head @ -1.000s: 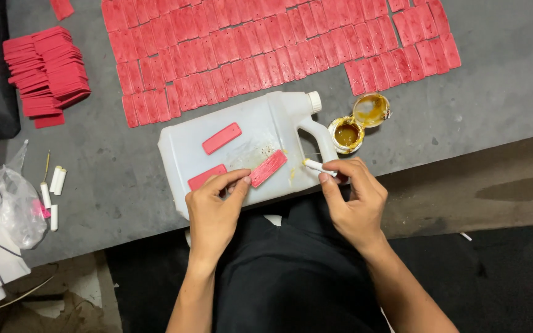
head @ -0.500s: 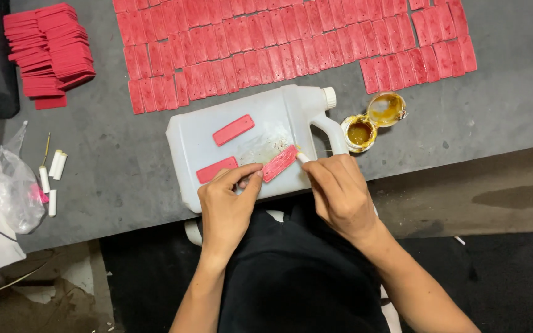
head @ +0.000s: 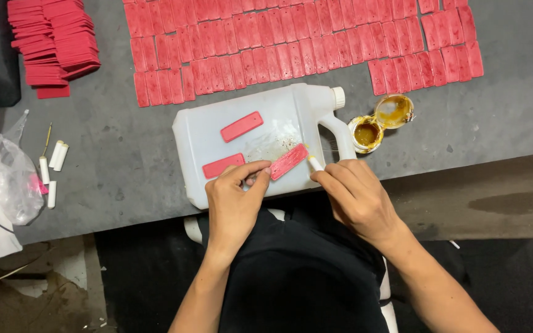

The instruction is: Applying glue or edge paint to small red leather strips using a manual applicator on a workshop table

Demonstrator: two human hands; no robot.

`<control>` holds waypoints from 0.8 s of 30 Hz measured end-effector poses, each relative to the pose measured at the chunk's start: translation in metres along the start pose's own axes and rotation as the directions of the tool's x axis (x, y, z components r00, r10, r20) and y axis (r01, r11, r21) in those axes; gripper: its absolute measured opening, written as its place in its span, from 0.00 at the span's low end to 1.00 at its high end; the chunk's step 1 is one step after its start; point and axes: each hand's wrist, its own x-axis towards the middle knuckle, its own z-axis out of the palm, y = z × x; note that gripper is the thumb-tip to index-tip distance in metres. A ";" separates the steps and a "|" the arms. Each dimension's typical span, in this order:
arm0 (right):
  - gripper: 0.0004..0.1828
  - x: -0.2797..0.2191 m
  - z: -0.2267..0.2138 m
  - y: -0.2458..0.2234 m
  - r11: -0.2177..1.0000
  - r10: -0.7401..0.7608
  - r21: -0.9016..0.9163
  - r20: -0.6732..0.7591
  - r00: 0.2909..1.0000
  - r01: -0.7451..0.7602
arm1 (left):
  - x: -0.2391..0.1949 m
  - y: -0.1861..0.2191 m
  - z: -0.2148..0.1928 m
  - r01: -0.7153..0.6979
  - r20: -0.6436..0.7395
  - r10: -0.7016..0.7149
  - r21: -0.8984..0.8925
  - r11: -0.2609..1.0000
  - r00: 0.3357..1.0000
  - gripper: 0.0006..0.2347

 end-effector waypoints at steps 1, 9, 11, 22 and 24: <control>0.10 0.000 -0.001 0.002 1.000 -0.015 -0.021 -0.010 1.000 0.015 | 0.000 0.000 0.000 0.000 0.003 0.000 -0.005 1.000 1.000 0.06; 0.12 0.003 -0.003 0.005 0.997 -0.073 0.016 0.022 0.997 0.073 | 0.000 0.000 0.000 -0.002 0.009 0.002 -0.001 1.000 1.000 0.06; 0.12 0.001 -0.001 0.011 0.998 -0.063 -0.008 0.002 0.998 0.063 | 0.000 -0.001 0.001 -0.001 0.007 0.001 0.001 1.000 1.000 0.06; 0.04 -0.028 -0.005 -0.027 0.903 0.258 0.371 -0.068 0.964 -0.216 | -0.002 0.006 -0.004 0.058 0.043 -0.058 -0.011 0.998 0.997 0.06; 0.03 -0.035 -0.014 -0.020 0.873 0.354 0.393 -0.103 0.929 -0.290 | -0.003 0.004 -0.005 0.015 0.045 -0.014 -0.023 1.000 0.999 0.07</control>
